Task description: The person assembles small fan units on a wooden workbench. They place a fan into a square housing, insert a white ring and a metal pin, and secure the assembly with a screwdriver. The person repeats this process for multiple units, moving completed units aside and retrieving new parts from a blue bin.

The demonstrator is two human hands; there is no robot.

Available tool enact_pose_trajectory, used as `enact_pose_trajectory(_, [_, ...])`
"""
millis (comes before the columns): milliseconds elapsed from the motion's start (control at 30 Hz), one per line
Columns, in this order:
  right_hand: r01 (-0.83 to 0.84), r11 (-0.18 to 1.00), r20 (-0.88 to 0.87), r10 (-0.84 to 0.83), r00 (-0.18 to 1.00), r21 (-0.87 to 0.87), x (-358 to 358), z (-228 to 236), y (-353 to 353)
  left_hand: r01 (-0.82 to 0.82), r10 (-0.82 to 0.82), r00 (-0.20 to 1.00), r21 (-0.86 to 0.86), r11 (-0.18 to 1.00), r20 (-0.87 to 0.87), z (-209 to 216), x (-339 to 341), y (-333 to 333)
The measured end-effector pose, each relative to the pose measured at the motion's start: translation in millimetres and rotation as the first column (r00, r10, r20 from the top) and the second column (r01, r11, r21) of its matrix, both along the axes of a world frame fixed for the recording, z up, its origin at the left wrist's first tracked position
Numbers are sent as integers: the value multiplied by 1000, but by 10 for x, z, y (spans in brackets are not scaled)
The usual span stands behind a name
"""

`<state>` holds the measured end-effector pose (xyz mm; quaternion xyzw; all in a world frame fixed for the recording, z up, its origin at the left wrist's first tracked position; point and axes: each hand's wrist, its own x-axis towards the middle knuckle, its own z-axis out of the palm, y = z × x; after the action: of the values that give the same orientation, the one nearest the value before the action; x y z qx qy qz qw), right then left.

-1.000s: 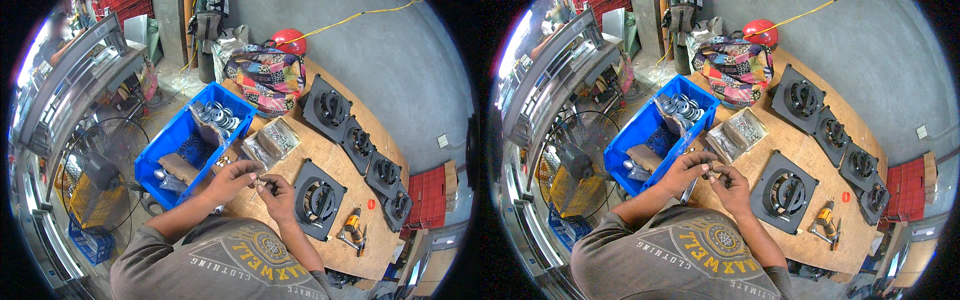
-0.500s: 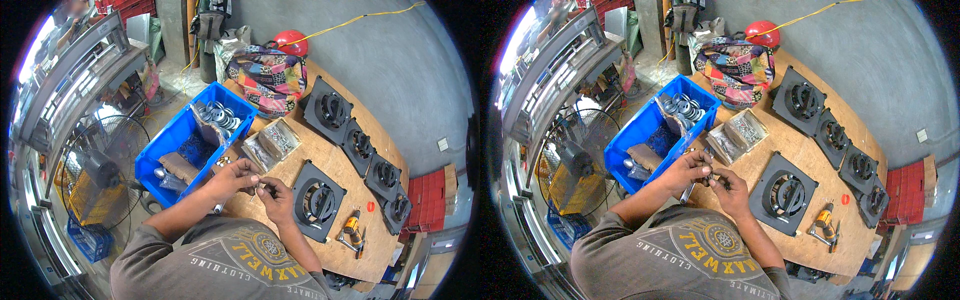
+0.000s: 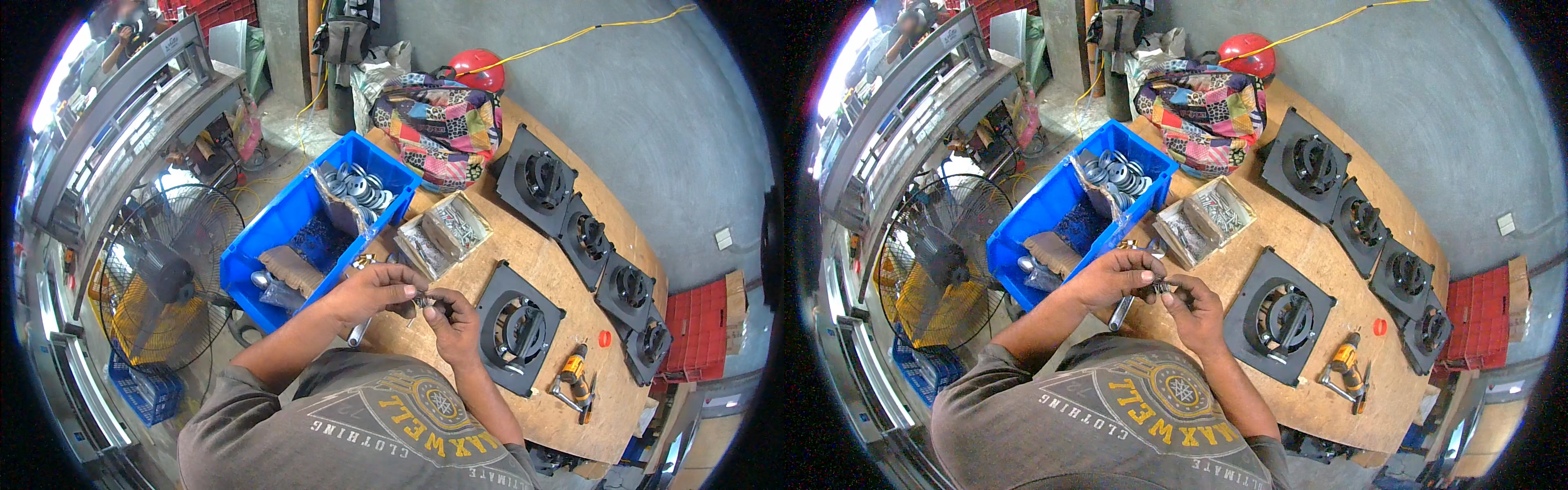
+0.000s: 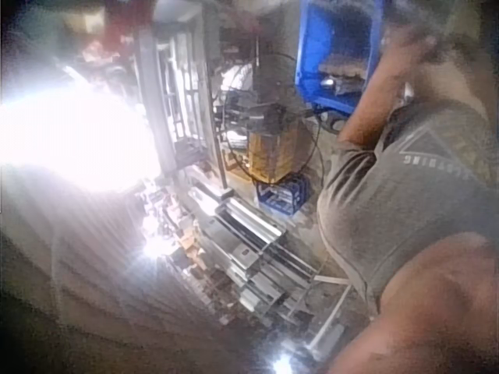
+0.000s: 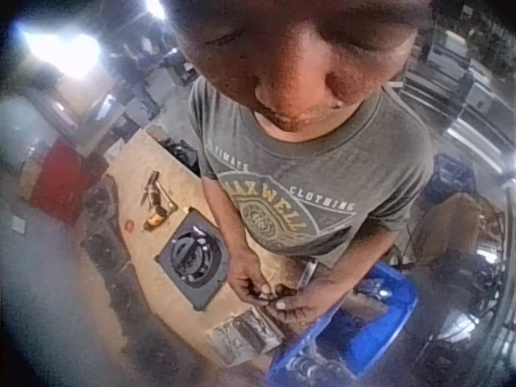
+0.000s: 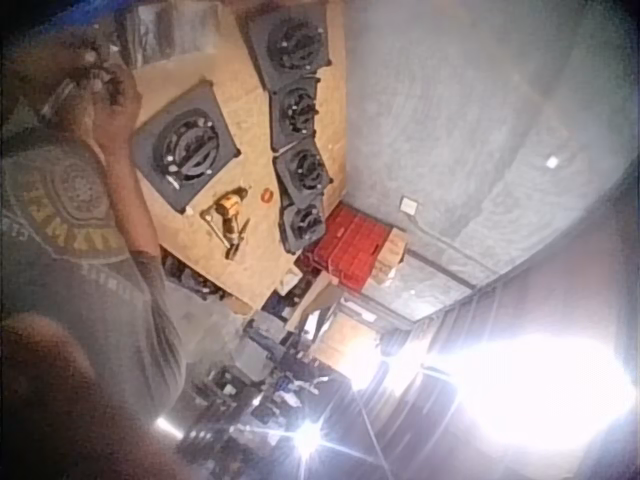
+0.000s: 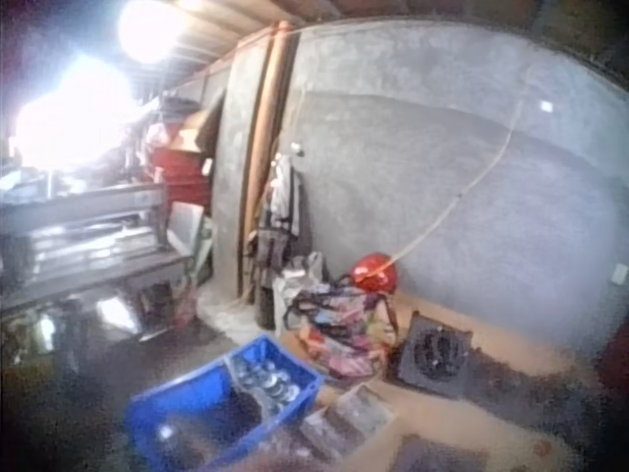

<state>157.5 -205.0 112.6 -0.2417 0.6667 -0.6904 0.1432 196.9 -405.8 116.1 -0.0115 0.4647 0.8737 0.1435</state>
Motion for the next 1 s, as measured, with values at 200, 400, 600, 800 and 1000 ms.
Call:
enact_pose_trajectory(200, [-28, 1000, 37, 28, 999, -4, 27, 16, 5, -5, 3, 999, 30, 1000, 51, -72, -11, 20])
enact_pose_trajectory(400, [-23, 1000, 13, 23, 1000, 4, 11, -20, 9, -55, 53, 998, -85, 995, -27, -68, -20, 65])
enact_pose_trajectory(600, [-34, 999, 5, 33, 999, 34, 5, -54, 21, -11, 8, 999, -119, 993, -31, -125, -66, 36])
enact_pose_trajectory(800, [-28, 1000, 59, 28, 998, -7, 14, -51, 33, 42, -49, 998, 135, 990, 43, -162, -77, 14])
enact_pose_trajectory(1000, [-31, 997, 133, 41, 990, -77, 15, -67, 30, 52, -65, 996, 206, 977, 61, -146, -73, 12])
